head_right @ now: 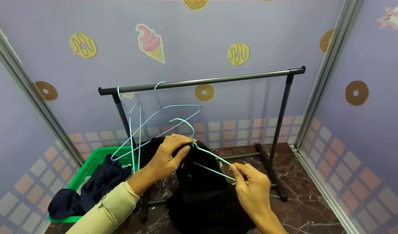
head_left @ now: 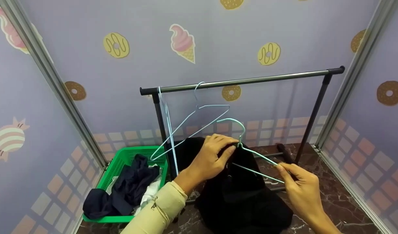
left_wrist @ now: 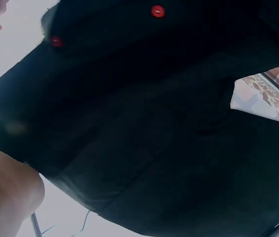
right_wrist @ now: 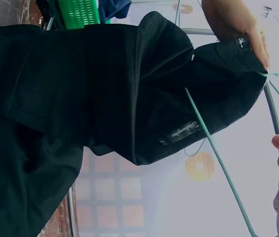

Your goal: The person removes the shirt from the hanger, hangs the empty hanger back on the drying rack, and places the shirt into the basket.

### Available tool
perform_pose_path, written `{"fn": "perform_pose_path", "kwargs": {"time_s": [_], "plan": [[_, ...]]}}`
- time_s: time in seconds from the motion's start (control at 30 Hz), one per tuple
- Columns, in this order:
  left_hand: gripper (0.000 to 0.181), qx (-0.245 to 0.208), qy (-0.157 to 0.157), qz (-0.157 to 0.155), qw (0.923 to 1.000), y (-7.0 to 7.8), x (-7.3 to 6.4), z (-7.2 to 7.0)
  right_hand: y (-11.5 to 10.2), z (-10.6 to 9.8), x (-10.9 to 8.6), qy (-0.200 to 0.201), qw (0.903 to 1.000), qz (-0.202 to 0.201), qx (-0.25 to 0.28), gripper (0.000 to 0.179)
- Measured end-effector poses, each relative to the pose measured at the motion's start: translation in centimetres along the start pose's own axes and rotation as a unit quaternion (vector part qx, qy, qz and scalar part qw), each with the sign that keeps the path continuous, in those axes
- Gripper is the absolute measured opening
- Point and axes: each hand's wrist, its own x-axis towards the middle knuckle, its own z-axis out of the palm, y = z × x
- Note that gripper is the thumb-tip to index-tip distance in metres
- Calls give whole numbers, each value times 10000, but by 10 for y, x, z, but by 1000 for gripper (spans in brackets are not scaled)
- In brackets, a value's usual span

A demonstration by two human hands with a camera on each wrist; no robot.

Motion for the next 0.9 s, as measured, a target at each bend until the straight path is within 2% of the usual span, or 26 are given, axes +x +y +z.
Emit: {"fn": "perform_pose_path", "kwargs": {"time_s": [0.17, 0.3, 0.43, 0.67, 0.77, 0.9], "plan": [[33, 221, -293, -125, 9992, -1, -2, -1, 1, -3, 0, -14, 9999, 115, 102, 21], [34, 472, -372, -74, 9982, -1, -2, 0, 5, -6, 1, 19, 9999, -81, 106, 22], [31, 599, -296, -52, 9978, -2, -3, 1, 9, -8, 3, 17, 9994, -334, 125, 20], [28, 645, -154, -137, 9977, -6, -5, -2, 17, -19, 6, 88, 9987, -465, 190, 19], [27, 664, -92, -216, 9975, -8, -8, -4, 20, -23, 7, 139, 9986, -459, 218, 18], [26, 623, 42, -311, 9976, -13, -11, -7, 21, -31, 10, 251, 9993, -248, 138, 16]]}}
